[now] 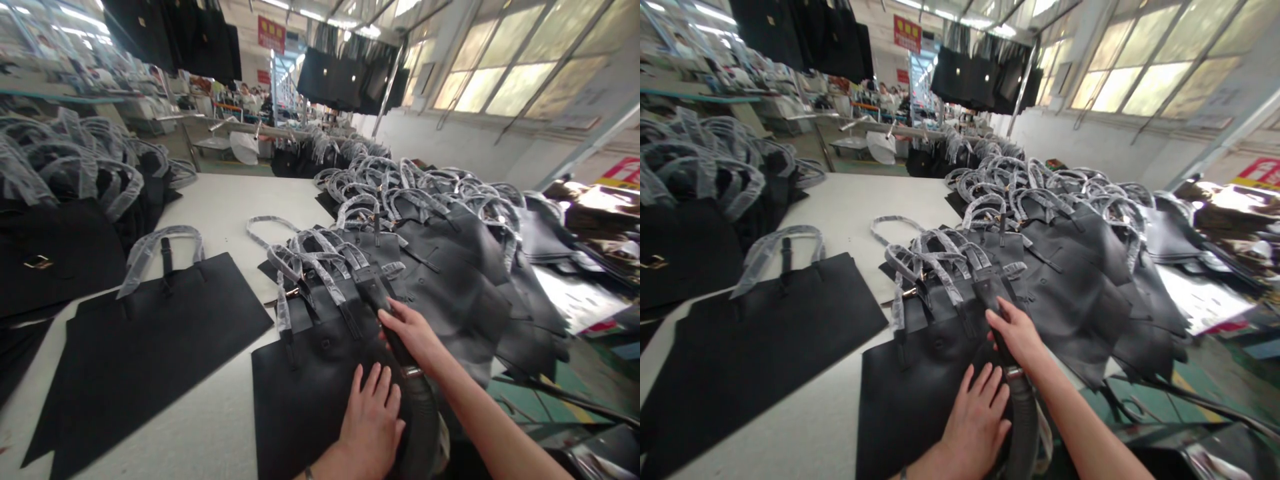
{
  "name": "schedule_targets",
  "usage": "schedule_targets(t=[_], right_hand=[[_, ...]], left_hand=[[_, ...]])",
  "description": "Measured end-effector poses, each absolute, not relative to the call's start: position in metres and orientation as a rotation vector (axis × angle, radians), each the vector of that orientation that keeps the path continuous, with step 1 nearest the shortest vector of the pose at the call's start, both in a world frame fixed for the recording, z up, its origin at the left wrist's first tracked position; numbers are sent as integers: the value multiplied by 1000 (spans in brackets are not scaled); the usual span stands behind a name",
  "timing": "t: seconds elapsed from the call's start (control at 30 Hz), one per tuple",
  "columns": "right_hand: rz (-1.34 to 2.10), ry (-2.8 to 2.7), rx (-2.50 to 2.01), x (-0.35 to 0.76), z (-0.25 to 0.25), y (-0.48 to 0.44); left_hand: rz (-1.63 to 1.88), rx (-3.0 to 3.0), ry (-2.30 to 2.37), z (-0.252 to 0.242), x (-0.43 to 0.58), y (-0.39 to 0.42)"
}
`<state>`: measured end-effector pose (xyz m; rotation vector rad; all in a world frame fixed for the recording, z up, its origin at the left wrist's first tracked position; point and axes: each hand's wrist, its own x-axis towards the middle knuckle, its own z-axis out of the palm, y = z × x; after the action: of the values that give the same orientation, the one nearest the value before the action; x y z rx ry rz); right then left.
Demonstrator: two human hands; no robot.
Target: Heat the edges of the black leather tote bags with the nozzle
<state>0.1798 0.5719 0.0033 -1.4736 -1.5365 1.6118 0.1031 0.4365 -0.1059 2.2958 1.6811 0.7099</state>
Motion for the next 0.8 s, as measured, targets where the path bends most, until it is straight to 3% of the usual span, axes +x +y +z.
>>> schedule_targets(t=[0.3,0.5,0.67,0.8], right_hand=[[1724,-1482,-1541,214,-6,575],[1599,-1521,-1472,195,0,575],[2049,-1585,-1430,197,11,537],[2050,-1763,-1327,176,-2,522]], left_hand=[[737,2361,1633,-114,102,439],[741,2332,1644,-110,101,438],[746,2334,1633,-108,102,438],[809,2383,1597,-112,106,440]])
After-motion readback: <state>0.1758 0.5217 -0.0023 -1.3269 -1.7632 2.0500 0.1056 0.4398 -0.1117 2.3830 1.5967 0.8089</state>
